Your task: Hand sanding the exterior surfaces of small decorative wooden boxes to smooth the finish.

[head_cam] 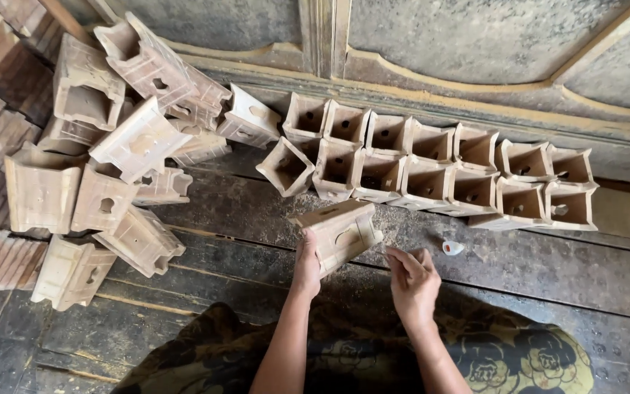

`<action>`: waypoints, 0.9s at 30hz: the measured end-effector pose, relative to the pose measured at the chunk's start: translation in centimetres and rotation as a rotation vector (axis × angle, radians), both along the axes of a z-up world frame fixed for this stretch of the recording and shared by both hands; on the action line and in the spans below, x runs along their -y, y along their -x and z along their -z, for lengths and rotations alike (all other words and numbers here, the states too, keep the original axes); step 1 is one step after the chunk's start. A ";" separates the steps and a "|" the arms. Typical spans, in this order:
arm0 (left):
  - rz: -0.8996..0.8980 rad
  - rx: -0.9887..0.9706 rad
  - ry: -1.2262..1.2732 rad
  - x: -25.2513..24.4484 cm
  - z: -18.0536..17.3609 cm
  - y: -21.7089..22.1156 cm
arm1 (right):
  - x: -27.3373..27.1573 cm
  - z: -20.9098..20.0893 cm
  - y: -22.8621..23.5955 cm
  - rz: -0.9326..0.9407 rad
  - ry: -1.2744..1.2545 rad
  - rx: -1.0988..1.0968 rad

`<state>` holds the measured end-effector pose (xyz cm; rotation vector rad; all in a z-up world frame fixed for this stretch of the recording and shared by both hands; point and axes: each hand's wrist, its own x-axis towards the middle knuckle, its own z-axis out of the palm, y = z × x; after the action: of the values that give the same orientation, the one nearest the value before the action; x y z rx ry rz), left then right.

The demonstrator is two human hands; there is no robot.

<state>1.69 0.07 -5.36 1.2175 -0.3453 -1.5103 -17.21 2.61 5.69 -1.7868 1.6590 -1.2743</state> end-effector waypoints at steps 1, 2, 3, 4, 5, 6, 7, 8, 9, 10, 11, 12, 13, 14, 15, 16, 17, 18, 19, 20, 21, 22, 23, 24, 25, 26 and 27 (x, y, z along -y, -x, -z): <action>-0.001 -0.001 -0.003 -0.1 -0.6 0.3 | 0.3 1.3 -0.7 -0.001 -0.003 -0.001; 0.085 0.081 0.043 -0.1 -1.3 0.7 | 0.5 2.5 -1.3 0.000 0.024 0.024; 0.167 0.166 0.092 -0.1 -2.0 0.9 | 0.9 3.7 -2.2 -0.003 0.054 0.052; 0.163 0.168 0.090 -0.1 -1.1 1.6 | 0.8 3.4 -3.0 -0.007 0.053 0.054; 0.156 0.253 -0.034 -0.1 -0.2 2.4 | 0.7 3.0 -3.8 -0.017 0.093 0.128; 0.146 0.339 -0.158 0.0 0.7 3.1 | 0.6 2.7 -4.7 -0.026 0.133 0.203; 0.145 0.339 -0.159 -0.4 1.5 3.0 | 0.7 2.5 -4.8 -0.028 0.132 0.204; 0.149 0.336 -0.133 -0.8 2.4 2.8 | 0.8 2.3 -4.9 -0.020 0.166 0.212; 0.153 0.332 -0.109 -1.3 3.3 2.7 | 0.9 2.1 -5.0 -0.012 0.199 0.218; 0.151 0.332 -0.111 -0.1 -2.0 3.0 | 1.0 2.3 -4.9 -0.014 0.197 0.218; 0.162 0.329 -0.072 0.3 -7.4 3.2 | 1.1 2.5 -4.8 -0.011 0.231 0.200; 0.173 0.327 -0.034 -0.2 -12.9 3.2 | 1.2 2.6 -4.7 -0.009 0.265 0.182; 0.175 0.325 -0.034 -0.2 -13.0 3.2 | 1.2 2.6 -4.8 -0.007 0.265 0.181; 0.190 0.337 -0.031 -0.2 -13.0 3.3 | 1.3 2.5 -4.9 -0.002 0.261 0.183; 0.202 0.352 -0.026 0.0 -13.2 3.2 | 1.5 2.4 -5.1 0.001 0.261 0.187; 0.201 0.353 -0.023 0.2 -13.2 3.3 | 1.6 2.4 -5.0 0.001 0.264 0.188; 0.194 0.354 -0.042 0.2 -13.1 3.3 | 1.6 2.4 -5.0 -0.020 0.254 0.176; 0.186 0.355 -0.062 0.3 -13.0 3.3 | 1.6 2.4 -4.9 -0.040 0.244 0.165; 0.185 0.354 -0.064 0.0 -14.9 3.3 | 1.7 3.4 -4.5 -0.041 0.242 0.164; 0.197 0.343 -0.021 -0.3 -16.7 3.4 | 1.8 4.4 -4.0 -0.059 0.217 0.061; 0.209 0.333 0.021 -0.6 -18.6 3.4 | 1.9 5.4 -3.6 -0.076 0.191 -0.043; 0.208 0.332 0.019 -0.7 -16.6 3.1 | 1.8 5.4 -3.4 -0.078 0.189 -0.044; 0.230 0.379 0.076 -0.6 -14.6 2.8 | 1.8 5.4 -3.2 -0.111 0.187 -0.189; 0.251 0.427 0.133 -0.6 -12.7 2.6 | 1.7 5.4 -3.1 -0.143 0.184 -0.335; 0.252 0.425 0.130 -0.9 -11.7 2.3 | 1.7 4.6 -3.2 -0.144 0.181 -0.335; 0.254 0.468 0.207 -1.2 -10.8 2.1 | 1.6 3.8 -3.2 -0.175 0.197 -0.449; 0.255 0.513 0.288 -1.4 -9.8 1.9 | 1.7 3.0 -3.4 -0.206 0.215 -0.562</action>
<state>-0.17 1.48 4.48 1.3494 -1.0552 -1.2805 -13.85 0.94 2.66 -2.5492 1.5804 -0.9377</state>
